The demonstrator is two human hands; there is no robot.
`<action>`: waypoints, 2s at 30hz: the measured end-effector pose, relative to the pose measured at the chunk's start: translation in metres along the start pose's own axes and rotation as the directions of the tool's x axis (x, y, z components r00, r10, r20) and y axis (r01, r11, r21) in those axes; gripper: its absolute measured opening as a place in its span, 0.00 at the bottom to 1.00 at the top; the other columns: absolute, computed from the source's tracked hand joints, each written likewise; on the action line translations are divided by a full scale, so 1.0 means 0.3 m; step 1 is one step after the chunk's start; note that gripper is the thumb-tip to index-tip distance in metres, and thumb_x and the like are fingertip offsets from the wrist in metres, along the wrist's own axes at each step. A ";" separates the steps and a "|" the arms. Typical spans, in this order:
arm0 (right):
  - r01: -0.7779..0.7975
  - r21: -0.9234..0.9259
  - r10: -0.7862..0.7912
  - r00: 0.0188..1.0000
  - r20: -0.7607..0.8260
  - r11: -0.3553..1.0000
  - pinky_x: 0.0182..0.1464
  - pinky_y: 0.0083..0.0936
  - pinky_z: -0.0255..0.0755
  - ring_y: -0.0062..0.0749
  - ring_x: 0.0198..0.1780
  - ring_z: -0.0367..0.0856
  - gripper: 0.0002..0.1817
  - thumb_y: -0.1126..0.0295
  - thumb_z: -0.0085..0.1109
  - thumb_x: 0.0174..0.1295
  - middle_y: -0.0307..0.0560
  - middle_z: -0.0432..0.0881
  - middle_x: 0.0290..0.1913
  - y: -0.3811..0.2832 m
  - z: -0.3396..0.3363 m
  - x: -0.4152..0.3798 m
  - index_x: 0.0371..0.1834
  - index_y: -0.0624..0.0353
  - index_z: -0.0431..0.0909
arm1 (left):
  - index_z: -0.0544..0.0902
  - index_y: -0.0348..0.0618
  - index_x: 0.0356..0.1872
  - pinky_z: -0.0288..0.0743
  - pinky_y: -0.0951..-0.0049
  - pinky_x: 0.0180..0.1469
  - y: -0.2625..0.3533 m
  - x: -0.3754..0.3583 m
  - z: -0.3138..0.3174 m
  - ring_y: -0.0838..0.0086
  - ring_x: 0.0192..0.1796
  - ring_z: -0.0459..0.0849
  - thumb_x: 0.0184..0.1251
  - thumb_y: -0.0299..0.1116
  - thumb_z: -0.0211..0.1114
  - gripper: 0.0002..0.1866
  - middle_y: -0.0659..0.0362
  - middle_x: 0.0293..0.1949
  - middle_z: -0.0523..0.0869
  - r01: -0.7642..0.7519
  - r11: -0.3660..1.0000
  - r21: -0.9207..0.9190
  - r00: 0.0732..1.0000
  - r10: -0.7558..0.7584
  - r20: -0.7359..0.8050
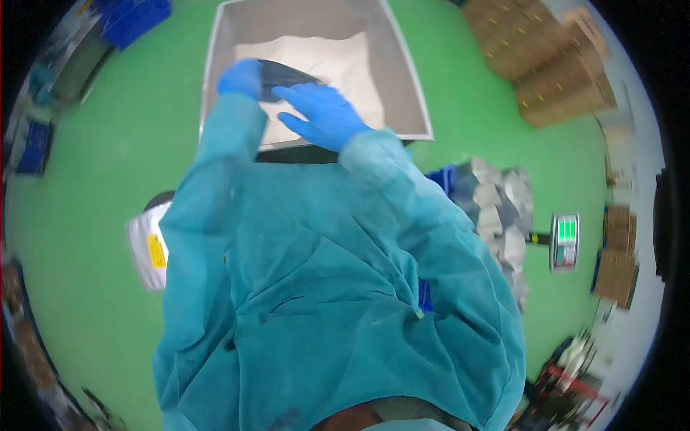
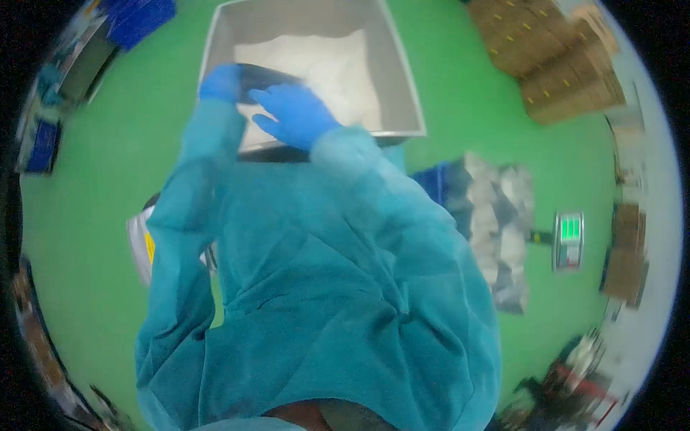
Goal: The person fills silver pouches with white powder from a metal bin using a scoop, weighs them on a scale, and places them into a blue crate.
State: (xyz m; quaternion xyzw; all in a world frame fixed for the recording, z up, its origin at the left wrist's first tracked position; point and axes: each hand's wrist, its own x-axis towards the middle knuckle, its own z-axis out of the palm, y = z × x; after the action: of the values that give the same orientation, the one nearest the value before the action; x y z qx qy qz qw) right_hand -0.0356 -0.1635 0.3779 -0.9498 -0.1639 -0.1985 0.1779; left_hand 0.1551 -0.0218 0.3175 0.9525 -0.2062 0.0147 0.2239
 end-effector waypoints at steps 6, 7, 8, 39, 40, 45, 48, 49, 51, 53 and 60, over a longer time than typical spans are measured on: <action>-0.474 0.148 0.367 0.812 0.453 0.868 0.46 0.39 0.73 0.46 0.42 0.81 0.20 0.52 0.53 0.60 0.50 0.82 0.40 0.352 0.518 0.063 0.47 0.55 0.77 | 0.77 0.42 0.53 0.75 0.57 0.47 -0.416 -0.086 -0.134 0.50 0.44 0.82 0.60 0.42 0.55 0.22 0.45 0.39 0.84 0.229 0.973 -0.009 0.957 -0.226 -0.184; -0.470 0.067 0.350 0.738 0.577 0.880 0.46 0.39 0.72 0.46 0.42 0.80 0.19 0.52 0.53 0.60 0.51 0.82 0.38 0.437 0.690 0.048 0.45 0.53 0.78 | 0.76 0.43 0.56 0.75 0.56 0.44 -0.448 -0.141 -0.089 0.50 0.40 0.82 0.60 0.43 0.54 0.24 0.45 0.37 0.84 0.173 0.983 -0.063 0.945 -0.183 -0.270; -0.332 0.056 0.232 0.760 0.608 0.942 0.48 0.40 0.72 0.47 0.45 0.80 0.22 0.49 0.52 0.59 0.52 0.82 0.41 0.496 0.887 0.001 0.46 0.54 0.78 | 0.75 0.44 0.57 0.75 0.57 0.41 -0.432 -0.200 -0.097 0.51 0.37 0.83 0.61 0.41 0.55 0.23 0.45 0.35 0.83 0.262 0.957 -0.128 0.934 -0.285 -0.216; -0.117 0.974 0.980 0.026 0.198 -0.194 0.11 0.20 0.47 0.18 0.11 0.56 0.15 0.65 0.42 0.64 0.29 0.59 0.14 0.416 -0.104 -0.740 0.17 0.43 0.61 | 0.76 0.33 0.57 0.71 0.70 0.57 -0.328 -0.288 -0.030 0.65 0.55 0.79 0.67 0.33 0.50 0.20 0.50 0.56 0.79 0.021 0.731 -0.682 0.999 0.005 0.036; -0.151 0.974 0.981 -0.114 0.156 -0.172 0.10 0.20 0.46 0.18 0.11 0.55 0.16 0.63 0.42 0.64 0.29 0.58 0.14 0.268 -0.235 -0.881 0.16 0.43 0.60 | 0.76 0.33 0.56 0.71 0.70 0.57 -0.329 -0.300 -0.041 0.65 0.55 0.79 0.67 0.33 0.50 0.20 0.50 0.56 0.79 -0.014 0.735 -0.678 0.999 0.036 0.018; 0.054 0.996 0.901 -0.425 0.088 -0.072 0.13 0.25 0.53 0.24 0.14 0.60 0.15 0.63 0.45 0.66 0.34 0.60 0.16 -0.322 -0.627 -1.624 0.19 0.46 0.62 | 0.77 0.37 0.56 0.72 0.69 0.52 -0.138 -0.448 -0.163 0.66 0.49 0.81 0.67 0.33 0.53 0.19 0.51 0.51 0.83 -0.093 0.806 -0.584 0.994 0.108 -0.009; -0.198 0.943 0.646 -0.763 0.023 -0.267 0.16 0.24 0.61 0.27 0.19 0.69 0.15 0.57 0.47 0.61 0.40 0.72 0.22 -0.254 -0.537 -1.874 0.23 0.52 0.73 | 0.77 0.39 0.57 0.72 0.69 0.51 -0.039 -0.497 -0.081 0.68 0.46 0.81 0.67 0.33 0.52 0.19 0.51 0.49 0.84 0.000 0.852 -0.524 0.988 0.081 0.131; -0.261 0.900 0.590 -0.808 -0.005 -0.350 0.19 0.26 0.63 0.28 0.21 0.70 0.14 0.57 0.47 0.61 0.41 0.73 0.23 -0.232 -0.510 -1.892 0.24 0.53 0.74 | 0.77 0.39 0.57 0.72 0.69 0.50 -0.021 -0.507 -0.084 0.68 0.45 0.81 0.67 0.33 0.52 0.19 0.52 0.49 0.84 -0.015 0.831 -0.556 0.988 0.096 0.118; -0.404 0.774 0.589 -0.806 -0.049 -0.488 0.23 0.28 0.65 0.32 0.24 0.72 0.13 0.58 0.49 0.60 0.43 0.75 0.25 -0.186 -0.456 -1.918 0.25 0.53 0.76 | 0.77 0.39 0.57 0.73 0.70 0.49 0.002 -0.516 -0.072 0.68 0.44 0.81 0.67 0.33 0.52 0.19 0.52 0.48 0.84 -0.041 0.787 -0.616 0.989 0.118 0.084; -0.583 0.566 0.666 -0.742 -0.079 -0.583 0.28 0.31 0.67 0.36 0.27 0.74 0.12 0.59 0.51 0.59 0.45 0.77 0.27 -0.189 -0.412 -1.900 0.27 0.54 0.78 | 0.77 0.39 0.57 0.73 0.70 0.48 -0.061 -0.505 -0.121 0.68 0.43 0.82 0.67 0.32 0.52 0.19 0.52 0.46 0.85 -0.150 0.797 -0.585 0.983 0.182 -0.005; -0.889 -0.195 0.867 -0.319 -0.383 -0.413 0.43 0.40 0.76 0.49 0.39 0.82 0.12 0.62 0.56 0.55 0.53 0.83 0.34 -0.252 -0.567 -1.644 0.32 0.57 0.83 | 0.77 0.38 0.57 0.73 0.69 0.51 -0.101 -0.476 -0.090 0.66 0.46 0.82 0.66 0.30 0.51 0.19 0.49 0.46 0.84 -0.042 0.811 -0.584 0.992 0.102 0.071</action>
State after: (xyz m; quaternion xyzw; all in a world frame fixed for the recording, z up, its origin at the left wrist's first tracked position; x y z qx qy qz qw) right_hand -0.5465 -0.2841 0.3297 -0.6806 0.7303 -0.0234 0.0538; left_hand 0.0384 0.0697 0.3119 0.8296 -0.2476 -0.0876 0.4928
